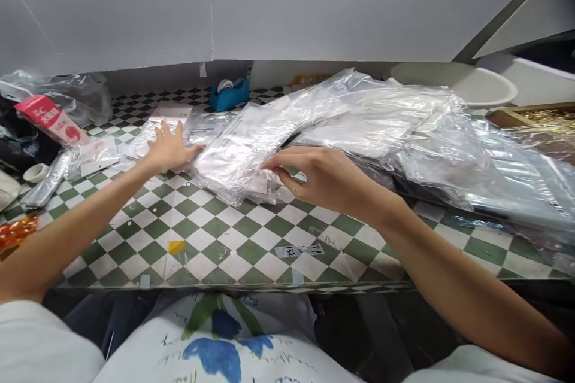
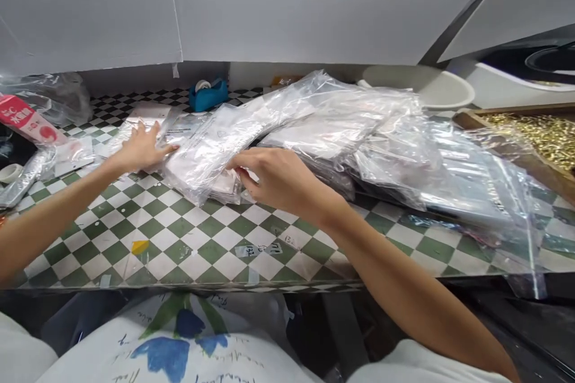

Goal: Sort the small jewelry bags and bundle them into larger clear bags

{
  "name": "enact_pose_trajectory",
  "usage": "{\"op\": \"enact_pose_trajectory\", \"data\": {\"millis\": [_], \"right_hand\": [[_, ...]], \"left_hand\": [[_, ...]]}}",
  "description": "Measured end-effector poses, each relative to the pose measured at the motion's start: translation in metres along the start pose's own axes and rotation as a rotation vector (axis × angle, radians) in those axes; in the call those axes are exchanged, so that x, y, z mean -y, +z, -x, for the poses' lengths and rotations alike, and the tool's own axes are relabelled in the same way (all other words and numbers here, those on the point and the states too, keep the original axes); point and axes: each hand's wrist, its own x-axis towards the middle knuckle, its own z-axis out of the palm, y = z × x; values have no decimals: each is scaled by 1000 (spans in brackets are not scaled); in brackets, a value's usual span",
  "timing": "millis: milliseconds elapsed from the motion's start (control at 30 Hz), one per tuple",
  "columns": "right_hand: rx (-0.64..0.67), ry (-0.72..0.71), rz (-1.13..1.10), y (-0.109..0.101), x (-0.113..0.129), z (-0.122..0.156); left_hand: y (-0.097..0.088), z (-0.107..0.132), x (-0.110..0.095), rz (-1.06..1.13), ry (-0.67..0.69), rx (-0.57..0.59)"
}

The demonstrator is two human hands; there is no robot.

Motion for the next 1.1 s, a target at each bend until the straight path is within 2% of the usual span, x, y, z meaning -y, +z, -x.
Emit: {"op": "enact_pose_trajectory", "data": {"millis": [133, 200, 267, 367, 433, 500, 533, 633, 733, 933, 1033, 1100], "right_hand": [[-39, -76, 46, 10, 6, -5], [-32, -98, 61, 16, 4, -5], [-31, -108, 53, 19, 0, -4], [-7, -108, 28, 19, -3, -1], [33, -98, 47, 15, 0, 0], [94, -85, 78, 12, 5, -3], [121, -76, 93, 11, 8, -5], [133, -32, 95, 15, 18, -16], [57, 12, 86, 27, 23, -24], [-1, 12, 74, 37, 16, -20], [-6, 24, 47, 35, 11, -18], [-21, 45, 32, 34, 10, -18]], "left_hand": [[17, 12, 3, 177, 126, 2], [14, 25, 4, 249, 195, -16], [2, 39, 14, 287, 217, -70], [-25, 51, 49, 263, 139, -227], [-40, 49, 82, 187, 7, -322], [-46, 41, 115, 111, -90, -277], [-46, 35, 129, 92, -122, -204], [-35, 19, 151, 62, -98, -19], [-24, 12, 152, 34, -61, -23], [-20, 22, 136, 76, -6, -207], [-26, 32, 121, 118, 41, -328], [-27, 37, 104, 163, 125, -416]]}}
